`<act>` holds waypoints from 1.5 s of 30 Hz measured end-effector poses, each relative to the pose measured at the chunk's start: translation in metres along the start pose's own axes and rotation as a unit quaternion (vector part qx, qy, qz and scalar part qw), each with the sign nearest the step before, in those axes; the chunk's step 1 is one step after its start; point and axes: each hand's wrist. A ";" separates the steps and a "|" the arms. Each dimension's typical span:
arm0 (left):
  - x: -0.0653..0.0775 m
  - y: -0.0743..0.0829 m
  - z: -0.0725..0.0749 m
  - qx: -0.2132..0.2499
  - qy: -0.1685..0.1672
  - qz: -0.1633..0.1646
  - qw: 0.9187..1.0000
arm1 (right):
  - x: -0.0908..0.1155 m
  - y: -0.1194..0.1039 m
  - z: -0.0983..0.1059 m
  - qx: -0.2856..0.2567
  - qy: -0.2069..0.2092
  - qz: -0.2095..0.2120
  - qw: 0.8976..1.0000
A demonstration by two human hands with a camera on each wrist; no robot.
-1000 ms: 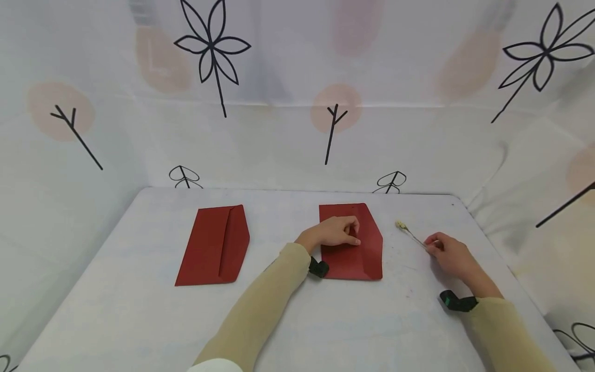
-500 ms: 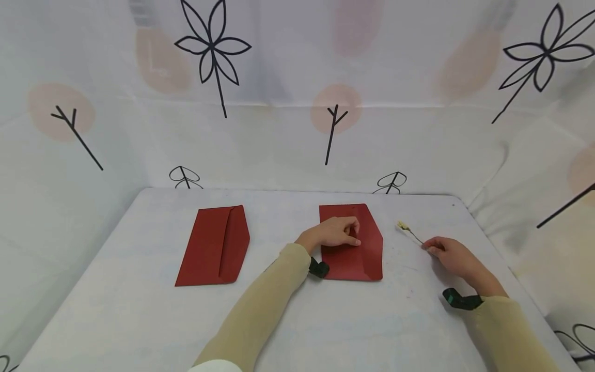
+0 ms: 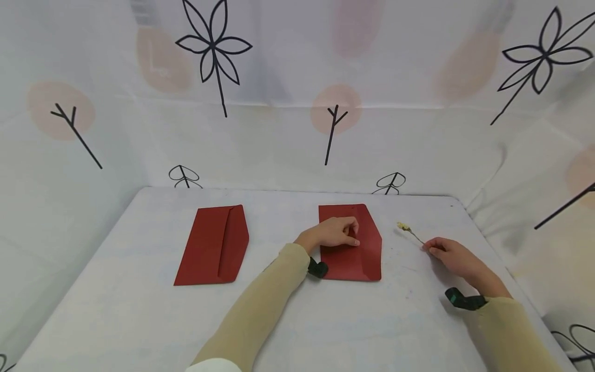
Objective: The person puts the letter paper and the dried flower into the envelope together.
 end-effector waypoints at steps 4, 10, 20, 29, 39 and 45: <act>0.001 0.000 0.001 -0.001 0.000 0.005 1.000 | 0.001 0.002 0.001 -0.003 0.004 0.012 1.000; -0.002 0.001 0.002 -0.024 -0.009 0.002 1.000 | 0.000 0.003 0.005 -0.011 0.003 0.008 1.000; -0.003 0.008 0.009 -0.066 -0.025 0.007 0.998 | 0.004 -0.009 0.002 -0.003 0.019 -0.004 1.000; -0.003 0.008 0.012 -0.055 -0.010 -0.009 0.998 | 0.007 -0.035 -0.002 -0.004 0.047 -0.014 0.999; -0.004 0.012 0.014 -0.048 0.009 -0.018 0.999 | 0.012 -0.063 -0.008 -0.032 0.065 -0.019 0.997; -0.003 0.015 0.013 -0.054 0.003 -0.022 0.998 | 0.017 -0.078 -0.012 -0.052 0.059 -0.005 0.997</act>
Point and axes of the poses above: each hand's wrist, its own x-axis away from the middle knuckle, its own z-axis out of the back of the hand, y = z × x, and after that the axes turned 8 degrees about x, right-handed
